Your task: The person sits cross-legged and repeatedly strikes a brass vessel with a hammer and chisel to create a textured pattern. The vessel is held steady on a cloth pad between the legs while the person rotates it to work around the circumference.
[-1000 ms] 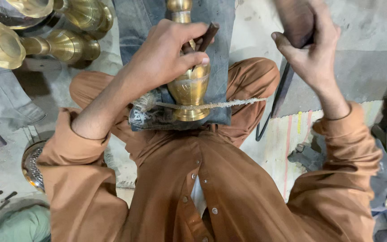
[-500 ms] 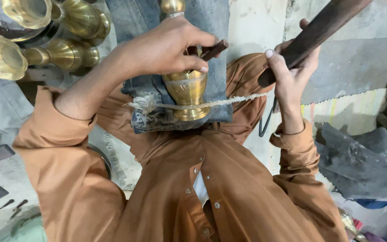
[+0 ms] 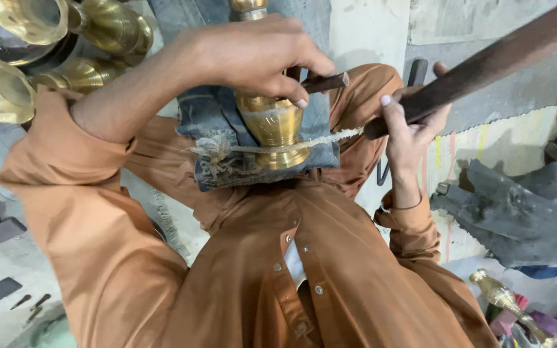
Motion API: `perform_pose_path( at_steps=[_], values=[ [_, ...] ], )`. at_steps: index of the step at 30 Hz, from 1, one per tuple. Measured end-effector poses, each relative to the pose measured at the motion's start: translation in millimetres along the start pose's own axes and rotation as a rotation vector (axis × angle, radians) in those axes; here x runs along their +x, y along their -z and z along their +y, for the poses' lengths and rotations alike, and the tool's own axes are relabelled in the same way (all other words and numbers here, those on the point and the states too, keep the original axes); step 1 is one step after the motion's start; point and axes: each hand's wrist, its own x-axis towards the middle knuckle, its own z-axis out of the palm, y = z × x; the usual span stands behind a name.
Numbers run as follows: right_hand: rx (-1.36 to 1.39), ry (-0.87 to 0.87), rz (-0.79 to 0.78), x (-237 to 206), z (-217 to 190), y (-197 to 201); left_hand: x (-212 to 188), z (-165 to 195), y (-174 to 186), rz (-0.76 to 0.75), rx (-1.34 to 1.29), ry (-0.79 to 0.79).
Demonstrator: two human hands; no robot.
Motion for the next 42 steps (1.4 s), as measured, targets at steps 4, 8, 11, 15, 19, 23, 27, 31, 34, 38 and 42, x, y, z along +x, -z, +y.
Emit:
perform_pose_path(
  at_steps=[4, 8, 11, 15, 19, 23, 27, 31, 34, 38, 42],
  values=[
    [-0.377, 0.279, 0.005, -2, 1, -4, 4, -3, 1, 0.077, 0.034, -0.158],
    [0.304, -0.152, 0.072, -4, 0, 0, 2, -4, -2, 0.009, 0.019, -0.081],
    [-0.464, 0.358, -0.112, -7, 1, 6, 4, -3, -1, 0.04, 0.054, -0.185],
    [0.069, -0.02, 0.09, -11, 2, 9, 4, 0, 3, -0.104, 0.0, -0.048],
    [-0.294, 0.232, -0.007, -15, 1, 6, 5, 5, 6, -0.062, 0.045, -0.19],
    [0.202, -0.106, 0.109, -18, -4, 5, 0, 11, 8, -0.117, 0.003, -0.094],
    [-0.368, 0.264, -0.031, -19, -3, 9, 8, 12, 10, -0.172, 0.087, -0.076],
    [-0.395, 0.28, -0.033, -23, 5, 9, 7, 12, 8, -0.269, 0.107, 0.087],
    [-0.487, 0.315, -0.059, -28, 10, 10, 5, 12, 8, 0.001, 0.01, -0.258],
    [-0.164, -0.02, 0.046, -32, 14, 14, -4, 9, 18, 0.248, -0.133, -0.314],
    [-0.251, 0.19, 0.105, -33, 18, 19, 0, 2, 17, 0.106, -0.197, -0.18]
  ],
)
